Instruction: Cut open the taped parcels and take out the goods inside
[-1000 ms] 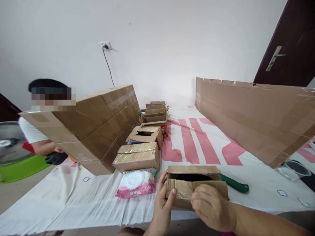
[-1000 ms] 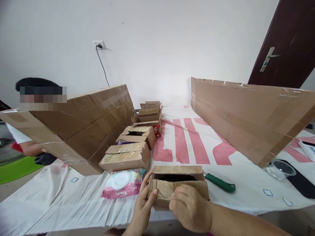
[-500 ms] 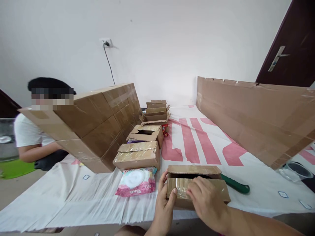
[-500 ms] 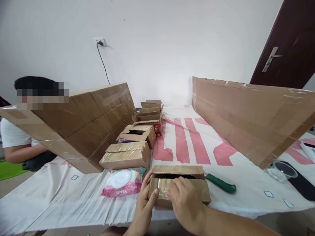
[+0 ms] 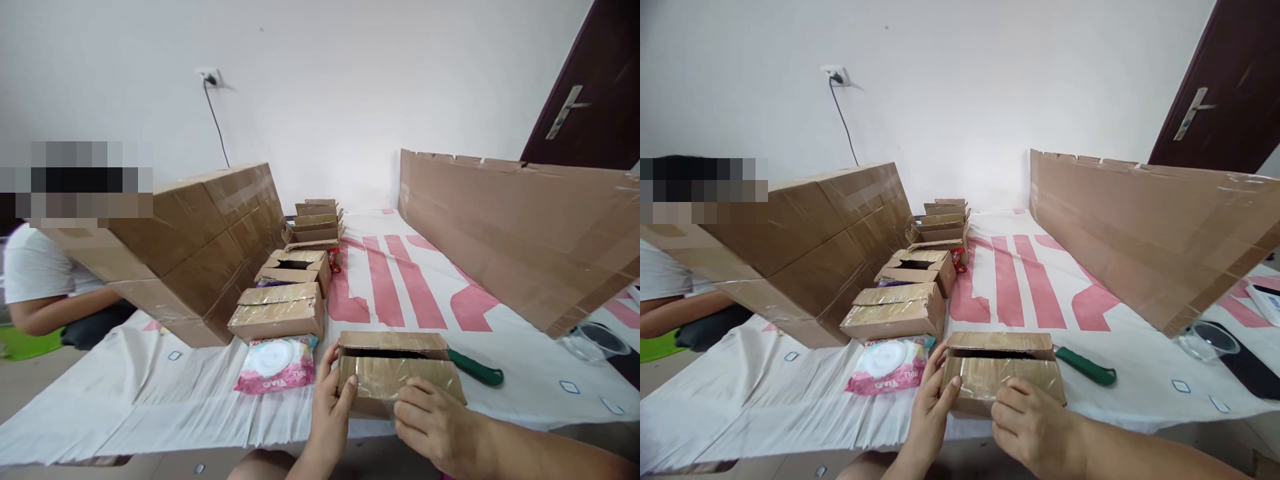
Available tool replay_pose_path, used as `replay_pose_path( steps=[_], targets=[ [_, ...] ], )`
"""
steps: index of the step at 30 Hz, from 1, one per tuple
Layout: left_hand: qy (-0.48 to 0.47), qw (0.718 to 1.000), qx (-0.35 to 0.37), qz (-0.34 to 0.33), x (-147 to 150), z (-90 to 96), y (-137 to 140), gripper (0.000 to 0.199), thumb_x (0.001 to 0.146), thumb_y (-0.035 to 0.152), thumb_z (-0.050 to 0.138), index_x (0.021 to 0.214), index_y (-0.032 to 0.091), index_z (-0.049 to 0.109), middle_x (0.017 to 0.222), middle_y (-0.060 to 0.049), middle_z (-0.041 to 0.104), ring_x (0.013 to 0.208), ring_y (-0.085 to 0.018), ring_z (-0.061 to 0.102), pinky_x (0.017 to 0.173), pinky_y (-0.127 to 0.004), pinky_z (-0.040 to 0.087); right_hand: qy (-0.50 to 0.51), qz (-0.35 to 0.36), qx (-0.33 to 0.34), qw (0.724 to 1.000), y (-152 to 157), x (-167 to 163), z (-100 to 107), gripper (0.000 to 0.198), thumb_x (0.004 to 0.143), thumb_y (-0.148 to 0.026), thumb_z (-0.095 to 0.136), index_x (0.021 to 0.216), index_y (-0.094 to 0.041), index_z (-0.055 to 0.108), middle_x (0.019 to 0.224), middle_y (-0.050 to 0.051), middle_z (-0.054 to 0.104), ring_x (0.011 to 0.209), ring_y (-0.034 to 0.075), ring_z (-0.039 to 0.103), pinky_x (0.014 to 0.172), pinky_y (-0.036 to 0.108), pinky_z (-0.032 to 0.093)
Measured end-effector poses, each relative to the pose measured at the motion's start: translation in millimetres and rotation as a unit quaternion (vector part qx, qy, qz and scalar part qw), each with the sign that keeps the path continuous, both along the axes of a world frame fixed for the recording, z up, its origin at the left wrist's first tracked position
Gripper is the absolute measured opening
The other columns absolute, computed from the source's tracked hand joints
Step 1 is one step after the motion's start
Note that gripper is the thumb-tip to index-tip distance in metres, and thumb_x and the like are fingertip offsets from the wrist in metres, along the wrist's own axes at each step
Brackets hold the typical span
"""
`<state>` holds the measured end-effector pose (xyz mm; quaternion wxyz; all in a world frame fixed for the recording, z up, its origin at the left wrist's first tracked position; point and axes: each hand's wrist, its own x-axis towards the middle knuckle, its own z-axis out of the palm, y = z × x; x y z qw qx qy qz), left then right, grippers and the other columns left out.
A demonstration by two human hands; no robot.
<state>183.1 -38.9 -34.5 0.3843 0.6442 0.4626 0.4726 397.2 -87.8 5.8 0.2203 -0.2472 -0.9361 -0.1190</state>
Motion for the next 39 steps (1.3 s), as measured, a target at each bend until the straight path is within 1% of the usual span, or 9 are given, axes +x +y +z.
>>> replay_pose_path(
  steps=[8,14,17,20,24,28,31,35,39],
  targets=[
    [0.031,0.999,0.015,-0.004,-3,0.6,-2,0.035,0.090,0.042,0.049,0.110,0.023,0.070,0.146,-0.010,0.038,0.136,-0.030,0.036,0.113,-0.053,0.028,-0.036,-0.010,-0.145,0.989,3,16,31,0.009,0.082,-0.014,0.050,0.076,-0.019,0.054,0.076,0.002,0.058,0.079,0.017,0.049,0.076,0.034,0.037],
    [0.028,0.999,0.009,-0.017,-3,-1.3,1,0.038,0.091,0.042,0.046,0.117,0.023,0.066,0.148,-0.011,0.034,0.135,-0.029,0.036,0.113,-0.052,0.027,-0.001,0.021,-0.180,0.983,2,27,29,0.006,0.076,-0.016,0.049,0.073,-0.020,0.047,0.075,0.003,0.054,0.077,0.019,0.047,0.076,0.037,0.036],
    [0.019,1.000,0.003,-0.022,-3,-2.1,0,0.040,0.092,0.043,0.045,0.121,0.023,0.064,0.149,-0.010,0.031,0.136,-0.028,0.034,0.114,-0.050,0.027,0.083,0.013,-0.183,0.980,0,40,25,0.016,0.079,-0.017,0.048,0.067,-0.021,0.038,0.069,0.001,0.047,0.071,0.018,0.045,0.068,0.035,0.036],
    [0.010,0.999,-0.006,-0.032,-3,-5.2,-2,0.041,0.092,0.045,0.045,0.120,0.022,0.063,0.151,-0.010,0.030,0.138,-0.028,0.032,0.114,-0.048,0.028,0.206,-0.041,-0.165,0.964,3,55,25,0.028,0.083,-0.015,0.050,0.065,-0.022,0.030,0.067,-0.001,0.041,0.069,0.017,0.044,0.063,0.031,0.035],
    [-0.024,1.000,0.010,0.001,1,-12.9,-7,0.044,0.091,0.048,0.046,0.121,0.021,0.063,0.153,-0.010,0.030,0.139,-0.029,0.032,0.114,-0.045,0.030,0.303,-0.152,-0.113,0.934,15,66,28,0.026,0.085,-0.009,0.049,0.070,-0.023,0.033,0.089,0.004,0.051,0.083,0.017,0.053,0.070,0.030,0.042],
    [-0.035,0.999,0.028,0.014,3,-21.0,-9,0.043,0.092,0.046,0.045,0.124,0.022,0.059,0.152,-0.010,0.032,0.141,-0.028,0.029,0.114,-0.045,0.029,0.339,-0.221,-0.128,0.905,32,69,30,0.011,0.088,-0.015,0.048,0.087,-0.024,0.042,0.086,0.002,0.053,0.080,0.017,0.055,0.071,0.030,0.046],
    [-0.034,0.999,0.027,0.017,2,-25.9,-9,0.043,0.092,0.045,0.044,0.127,0.023,0.056,0.153,-0.009,0.032,0.142,-0.028,0.028,0.115,-0.047,0.026,0.329,-0.268,-0.132,0.896,47,70,29,0.009,0.084,-0.020,0.054,0.086,-0.023,0.045,0.079,0.000,0.051,0.076,0.018,0.052,0.070,0.031,0.045],
    [-0.020,0.999,0.030,0.031,2,-27.3,-8,0.045,0.092,0.047,0.043,0.128,0.022,0.054,0.151,-0.010,0.034,0.141,-0.029,0.030,0.116,-0.048,0.025,0.348,-0.288,-0.237,0.860,68,66,31,0.006,0.080,-0.016,0.049,0.081,-0.022,0.048,0.070,-0.003,0.047,0.063,0.014,0.048,0.061,0.026,0.043],
    [-0.002,0.999,0.046,0.022,2,-22.7,-7,0.045,0.092,0.047,0.042,0.126,0.020,0.056,0.151,-0.012,0.033,0.142,-0.030,0.028,0.115,-0.049,0.025,0.279,-0.253,-0.336,0.863,83,50,40,0.011,0.080,-0.019,0.053,0.087,-0.019,0.062,0.086,0.002,0.056,0.074,0.014,0.054,0.067,0.027,0.046]
  ],
)
